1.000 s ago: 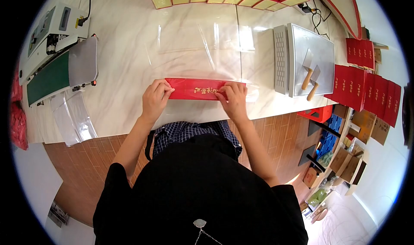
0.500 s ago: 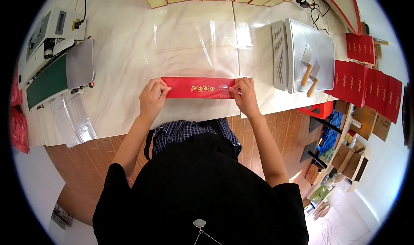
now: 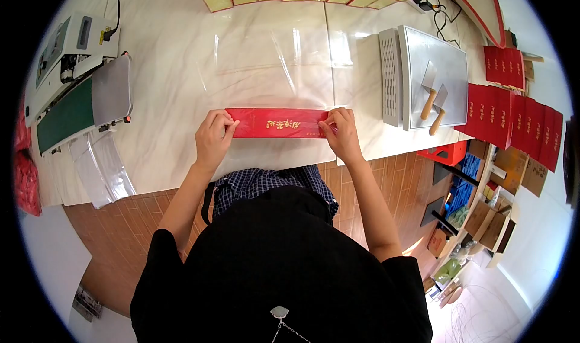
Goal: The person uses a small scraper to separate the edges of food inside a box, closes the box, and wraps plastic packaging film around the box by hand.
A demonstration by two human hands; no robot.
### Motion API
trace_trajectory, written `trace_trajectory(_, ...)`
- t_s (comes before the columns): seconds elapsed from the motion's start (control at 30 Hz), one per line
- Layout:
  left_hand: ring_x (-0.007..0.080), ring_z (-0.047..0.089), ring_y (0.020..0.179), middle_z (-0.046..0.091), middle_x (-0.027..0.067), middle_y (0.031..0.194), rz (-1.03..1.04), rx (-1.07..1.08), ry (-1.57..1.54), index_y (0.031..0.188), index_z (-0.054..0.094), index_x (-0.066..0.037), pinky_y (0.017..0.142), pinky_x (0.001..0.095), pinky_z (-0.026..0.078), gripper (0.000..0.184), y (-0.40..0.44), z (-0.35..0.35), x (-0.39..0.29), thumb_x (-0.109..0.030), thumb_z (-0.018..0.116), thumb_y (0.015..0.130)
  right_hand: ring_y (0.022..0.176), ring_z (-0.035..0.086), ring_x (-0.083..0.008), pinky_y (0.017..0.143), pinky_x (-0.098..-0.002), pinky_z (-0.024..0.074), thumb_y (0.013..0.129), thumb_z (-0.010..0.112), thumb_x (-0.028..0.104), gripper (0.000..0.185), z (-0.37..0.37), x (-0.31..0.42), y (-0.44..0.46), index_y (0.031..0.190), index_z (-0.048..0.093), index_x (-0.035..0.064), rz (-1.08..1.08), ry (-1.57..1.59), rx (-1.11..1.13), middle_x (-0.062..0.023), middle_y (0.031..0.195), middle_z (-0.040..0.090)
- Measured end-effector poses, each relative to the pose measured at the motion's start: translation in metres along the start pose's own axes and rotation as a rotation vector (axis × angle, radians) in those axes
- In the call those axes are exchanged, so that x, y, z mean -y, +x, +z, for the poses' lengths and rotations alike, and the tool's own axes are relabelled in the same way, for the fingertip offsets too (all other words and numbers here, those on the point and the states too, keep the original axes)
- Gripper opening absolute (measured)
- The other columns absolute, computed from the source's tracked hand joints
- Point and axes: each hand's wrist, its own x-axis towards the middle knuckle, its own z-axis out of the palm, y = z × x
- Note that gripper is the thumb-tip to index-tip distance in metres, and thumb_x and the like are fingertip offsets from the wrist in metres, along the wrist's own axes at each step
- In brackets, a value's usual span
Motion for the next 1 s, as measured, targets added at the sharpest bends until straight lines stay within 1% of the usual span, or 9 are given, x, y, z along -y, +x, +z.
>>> trace_trajectory(0.23,0.023,0.064,0.077,0.062,0.0062,0.089,-0.063,0.041,-0.023,0.078,0.057,-0.004,0.065,0.0327,0.049,0.018,-0.001,0.0,0.0,-0.01,0.074,0.081,0.087,0.051,-0.0327,0.078,-0.0404,0.0431,0.079,0.07,0.001,0.014,0.0,0.001,0.001,0.08,0.056,0.0022,-0.004,-0.012,-0.005,-0.0128,0.09,0.057)
trace_trajectory(0.3,0.0213,0.062,0.07,0.061,0.0054,0.086,0.0,0.0,0.0,0.076,0.055,-0.004,0.06,0.0312,0.049,0.02,0.0,0.001,0.0,-0.008,0.075,0.078,0.087,0.05,-0.0329,0.078,-0.0401,0.0431,0.079,0.071,0.001,0.015,0.0,0.003,0.001,0.08,0.056,0.0022,0.001,-0.017,-0.005,-0.0129,0.089,0.057)
trace_trajectory(0.43,0.021,0.062,0.07,0.061,0.0055,0.086,0.003,-0.004,0.0,0.076,0.055,-0.004,0.06,0.0311,0.049,0.02,0.001,0.0,-0.002,-0.008,0.075,0.078,0.087,0.05,-0.0329,0.078,-0.0419,0.0427,0.08,0.068,0.001,0.013,0.005,0.002,-0.001,0.083,0.055,0.0029,0.022,-0.025,-0.013,-0.0123,0.09,0.057)
trace_trajectory(0.5,0.0207,0.062,0.07,0.061,0.0058,0.086,-0.007,-0.012,-0.014,0.076,0.055,-0.004,0.059,0.0309,0.049,0.02,0.001,0.0,-0.002,-0.008,0.075,0.079,0.091,0.052,-0.0335,0.081,-0.0436,0.0428,0.081,0.064,0.002,0.012,0.015,0.008,0.0,0.09,0.057,0.0033,0.017,-0.288,-0.233,-0.0133,0.097,0.058)
trace_trajectory(0.53,0.0207,0.062,0.07,0.061,0.0058,0.086,-0.008,-0.016,-0.014,0.076,0.055,-0.004,0.059,0.0309,0.049,0.02,0.001,0.0,-0.003,-0.008,0.075,0.079,0.091,0.052,-0.0335,0.081,-0.0436,0.0428,0.081,0.064,0.002,0.012,0.021,0.014,0.001,0.09,0.057,0.0033,0.013,-0.289,-0.233,-0.0133,0.097,0.058)
trace_trajectory(0.6,0.0207,0.063,0.071,0.061,0.006,0.086,-0.03,-0.012,-0.032,0.077,0.056,-0.004,0.06,0.0311,0.05,0.019,0.0,0.0,-0.003,-0.007,0.075,0.079,0.098,0.053,-0.0341,0.085,-0.0451,0.0434,0.08,0.06,0.001,0.021,0.035,0.03,0.001,0.101,0.059,0.0028,-0.126,-0.392,-0.343,-0.0153,0.106,0.058)
trace_trajectory(0.63,0.0207,0.063,0.071,0.061,0.006,0.086,-0.031,-0.013,-0.03,0.077,0.056,-0.004,0.06,0.0311,0.05,0.019,0.0,-0.001,-0.004,-0.007,0.075,0.079,0.102,0.054,-0.0345,0.087,-0.045,0.0441,0.077,0.059,0.0,0.034,0.048,0.039,-0.004,0.111,0.06,0.0024,-0.135,-0.298,-0.269,-0.0171,0.111,0.057)
trace_trajectory(0.73,0.0212,0.064,0.072,0.062,0.0068,0.087,-0.04,-0.013,-0.064,0.078,0.057,-0.003,0.062,0.0314,0.051,0.018,0.002,0.0,-0.006,-0.006,0.075,0.079,0.107,0.053,-0.034,0.092,-0.0454,0.0433,0.077,0.057,0.001,0.047,0.082,0.069,-0.015,0.124,0.057,0.0023,-0.269,-0.12,-0.006,-0.0158,0.113,0.055)
trace_trajectory(1.0,0.023,0.065,0.079,0.063,0.0089,0.092,-0.098,-0.072,-0.145,0.085,0.061,-0.003,0.071,0.0316,0.052,0.012,-0.002,0.004,-0.001,-0.002,0.072,0.08,0.106,0.052,-0.0325,0.093,-0.0415,0.0441,0.081,0.053,0.005,0.049,0.089,0.093,-0.007,0.129,0.053,-0.0013,-0.302,-0.296,0.078,-0.0162,0.112,0.053)
